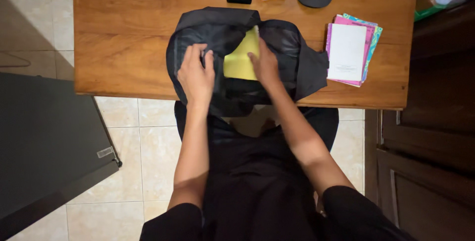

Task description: The person sits at a wooden table and packs a black sling bag. They open the bag, place a wallet, glasses, a comb, and a stack of notebooks and papers inside, arranging the items into the main compartment.

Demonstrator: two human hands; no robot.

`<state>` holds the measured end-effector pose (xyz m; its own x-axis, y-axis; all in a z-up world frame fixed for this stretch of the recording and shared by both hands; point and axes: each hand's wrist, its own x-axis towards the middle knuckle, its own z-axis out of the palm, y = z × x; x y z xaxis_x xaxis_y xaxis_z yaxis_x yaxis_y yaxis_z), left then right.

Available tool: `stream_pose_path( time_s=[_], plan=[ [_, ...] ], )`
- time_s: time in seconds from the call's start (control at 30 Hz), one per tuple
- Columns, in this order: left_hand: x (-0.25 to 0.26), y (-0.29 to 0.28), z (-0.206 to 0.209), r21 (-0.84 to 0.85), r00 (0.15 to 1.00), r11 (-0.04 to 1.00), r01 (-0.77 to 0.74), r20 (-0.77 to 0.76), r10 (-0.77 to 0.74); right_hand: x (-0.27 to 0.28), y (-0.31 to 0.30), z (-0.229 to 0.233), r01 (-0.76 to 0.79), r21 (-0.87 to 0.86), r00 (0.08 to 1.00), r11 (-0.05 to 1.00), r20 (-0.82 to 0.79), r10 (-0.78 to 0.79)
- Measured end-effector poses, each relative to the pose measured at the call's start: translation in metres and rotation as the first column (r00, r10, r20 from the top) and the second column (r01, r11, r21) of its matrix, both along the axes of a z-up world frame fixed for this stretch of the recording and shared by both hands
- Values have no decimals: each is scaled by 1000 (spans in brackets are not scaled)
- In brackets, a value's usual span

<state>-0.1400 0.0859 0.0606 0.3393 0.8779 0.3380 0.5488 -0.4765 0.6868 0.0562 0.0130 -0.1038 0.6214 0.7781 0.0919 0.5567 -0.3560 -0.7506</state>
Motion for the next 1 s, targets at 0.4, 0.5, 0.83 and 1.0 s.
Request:
stream_pose_path(
  time_s=[0.4,0.5,0.83,1.0],
  plan=[
    [66,-72,-17,171,919,921,351,124,-373,19,-80,34,125,328,987,936,58,-152],
    [99,-94,-22,83,859,873,480,157,-487,34,-115,42,287,325,958,901,-102,-268],
    [186,-154,-51,9,600,602,798,85,-796,136,-211,-2,667,164,643,727,366,-673],
    [204,-172,-71,-3,576,576,817,8,-817,167,-236,-43,761,-27,649,648,49,-760]
  ],
)
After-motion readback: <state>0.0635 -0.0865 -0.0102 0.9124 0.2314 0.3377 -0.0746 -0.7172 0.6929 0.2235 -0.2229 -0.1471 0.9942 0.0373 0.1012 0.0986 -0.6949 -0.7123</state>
